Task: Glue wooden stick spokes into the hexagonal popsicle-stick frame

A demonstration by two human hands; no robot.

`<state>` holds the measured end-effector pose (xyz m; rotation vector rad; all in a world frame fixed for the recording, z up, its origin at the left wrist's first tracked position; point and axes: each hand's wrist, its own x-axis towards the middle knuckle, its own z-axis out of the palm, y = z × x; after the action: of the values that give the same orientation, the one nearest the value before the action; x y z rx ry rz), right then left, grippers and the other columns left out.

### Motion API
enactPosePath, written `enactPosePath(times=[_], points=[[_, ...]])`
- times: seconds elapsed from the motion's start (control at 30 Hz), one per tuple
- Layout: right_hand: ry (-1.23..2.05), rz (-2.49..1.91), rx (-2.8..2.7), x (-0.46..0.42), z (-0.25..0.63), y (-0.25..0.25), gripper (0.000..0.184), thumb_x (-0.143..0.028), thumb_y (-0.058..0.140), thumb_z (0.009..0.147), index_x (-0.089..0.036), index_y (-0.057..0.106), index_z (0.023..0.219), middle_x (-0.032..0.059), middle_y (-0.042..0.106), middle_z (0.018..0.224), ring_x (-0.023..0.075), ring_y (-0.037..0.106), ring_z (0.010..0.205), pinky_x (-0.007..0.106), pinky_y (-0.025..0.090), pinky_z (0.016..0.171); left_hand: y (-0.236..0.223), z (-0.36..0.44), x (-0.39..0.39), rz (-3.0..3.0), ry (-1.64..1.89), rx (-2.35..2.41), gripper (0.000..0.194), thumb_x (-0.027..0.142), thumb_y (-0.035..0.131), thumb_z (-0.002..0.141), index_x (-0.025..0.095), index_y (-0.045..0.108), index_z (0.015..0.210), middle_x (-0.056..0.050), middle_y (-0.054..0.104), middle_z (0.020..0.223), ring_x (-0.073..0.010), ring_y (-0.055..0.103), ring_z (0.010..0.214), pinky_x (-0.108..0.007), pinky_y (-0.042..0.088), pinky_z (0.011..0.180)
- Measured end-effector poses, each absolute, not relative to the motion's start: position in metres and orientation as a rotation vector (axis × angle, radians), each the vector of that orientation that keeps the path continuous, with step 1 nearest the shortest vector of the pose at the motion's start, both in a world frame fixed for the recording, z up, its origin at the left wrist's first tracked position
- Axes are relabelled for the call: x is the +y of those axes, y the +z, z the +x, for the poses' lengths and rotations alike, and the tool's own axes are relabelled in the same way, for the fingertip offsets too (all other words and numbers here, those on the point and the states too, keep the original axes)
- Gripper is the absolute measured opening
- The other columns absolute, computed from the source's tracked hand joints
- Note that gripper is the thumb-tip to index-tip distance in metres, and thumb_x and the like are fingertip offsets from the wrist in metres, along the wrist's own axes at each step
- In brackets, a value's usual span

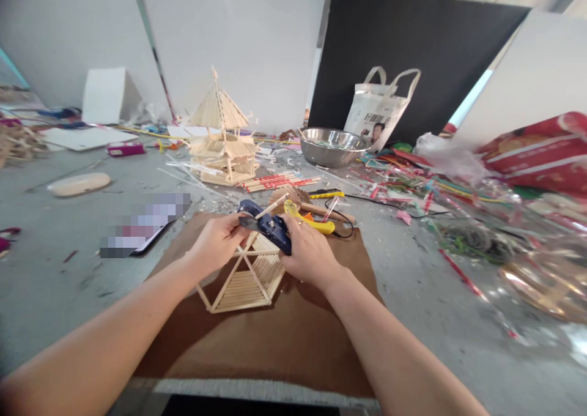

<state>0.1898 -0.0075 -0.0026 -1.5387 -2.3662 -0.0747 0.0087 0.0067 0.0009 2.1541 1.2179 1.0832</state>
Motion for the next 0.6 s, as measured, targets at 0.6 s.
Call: enactPosePath(times=[0.6], points=[[-0.002, -1.640, -2.335, -0.0109, 0.1840, -0.0020, 0.054, -0.024, 0.045, 0.065, -0.014, 0.036, 0.117, 0.0104, 0.053, 0.108, 0.0227, 0.051, 0.095, 0.031, 0.038, 0.077, -0.0010, 0.0086, 0.0113, 2.117, 1.050, 1.212, 0.028, 0.033, 0.038, 0.077, 0.014, 0.056, 0.067, 0.002, 0.051, 0.057, -0.0108, 0.046, 0.058, -0.019, 0.034, 0.054]])
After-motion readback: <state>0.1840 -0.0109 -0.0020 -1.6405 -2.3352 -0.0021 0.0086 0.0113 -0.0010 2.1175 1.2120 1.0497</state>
